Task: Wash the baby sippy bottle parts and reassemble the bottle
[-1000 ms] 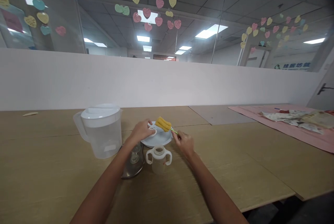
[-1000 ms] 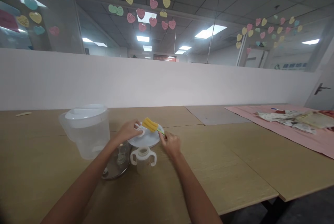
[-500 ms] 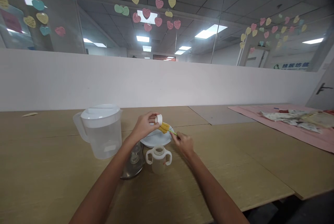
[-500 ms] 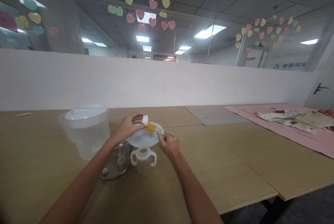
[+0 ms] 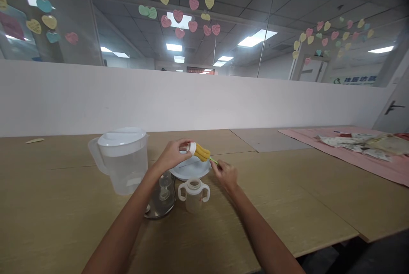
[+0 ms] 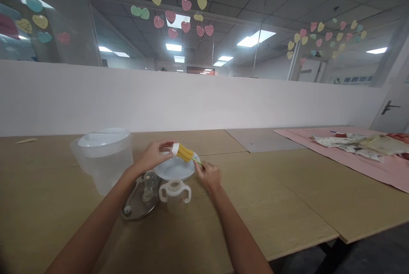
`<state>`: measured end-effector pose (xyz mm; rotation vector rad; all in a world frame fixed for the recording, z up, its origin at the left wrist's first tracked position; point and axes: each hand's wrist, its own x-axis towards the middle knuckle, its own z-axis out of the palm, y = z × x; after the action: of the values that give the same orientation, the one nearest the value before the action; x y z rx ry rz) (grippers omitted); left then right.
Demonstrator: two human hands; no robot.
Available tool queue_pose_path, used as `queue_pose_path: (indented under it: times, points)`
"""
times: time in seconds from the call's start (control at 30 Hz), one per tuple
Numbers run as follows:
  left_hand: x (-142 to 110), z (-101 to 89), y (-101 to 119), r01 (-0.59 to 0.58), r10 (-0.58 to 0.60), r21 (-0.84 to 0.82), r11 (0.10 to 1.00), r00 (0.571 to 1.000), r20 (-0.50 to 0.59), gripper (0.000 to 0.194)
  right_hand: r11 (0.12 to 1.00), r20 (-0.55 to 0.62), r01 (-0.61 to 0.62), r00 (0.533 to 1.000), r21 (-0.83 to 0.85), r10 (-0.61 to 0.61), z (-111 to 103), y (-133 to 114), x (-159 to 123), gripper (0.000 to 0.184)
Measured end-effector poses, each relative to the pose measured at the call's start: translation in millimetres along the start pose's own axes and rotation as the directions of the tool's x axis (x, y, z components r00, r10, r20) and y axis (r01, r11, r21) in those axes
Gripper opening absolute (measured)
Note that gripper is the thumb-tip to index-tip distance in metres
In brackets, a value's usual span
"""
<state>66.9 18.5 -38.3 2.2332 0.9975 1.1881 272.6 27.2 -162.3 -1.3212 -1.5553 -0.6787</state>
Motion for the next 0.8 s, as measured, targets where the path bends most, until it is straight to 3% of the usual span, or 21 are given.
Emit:
queue_pose_path:
  times: [0.23,0.47,0.6,0.8]
  points:
    - [-3,0.3,13,0.067,-0.041,-0.187,0.98,0.989,0.14,0.042,0.994,-0.017,0.065,0.998,0.085,-0.064,-2,1,1,0.046]
    - [-4,1.3,13,0.039,-0.023,-0.11,0.993,0.989,0.143,0.042,0.988,-0.067,0.092,0.994,0.126,-0.084,-3,3,0,0.046]
    - [-4,-0.5,12,0.011,0.007,-0.115,0.993,0.989,0.151,0.041,0.988,-0.071,0.027,0.997,0.149,-0.016,-2,2,0,0.049]
    - [-4,-1.8,19,-0.006,0.03,-0.156,0.988,0.988,0.149,0.042,0.987,0.031,-0.058,0.998,0.149,0.054,2,-2,1,0.053]
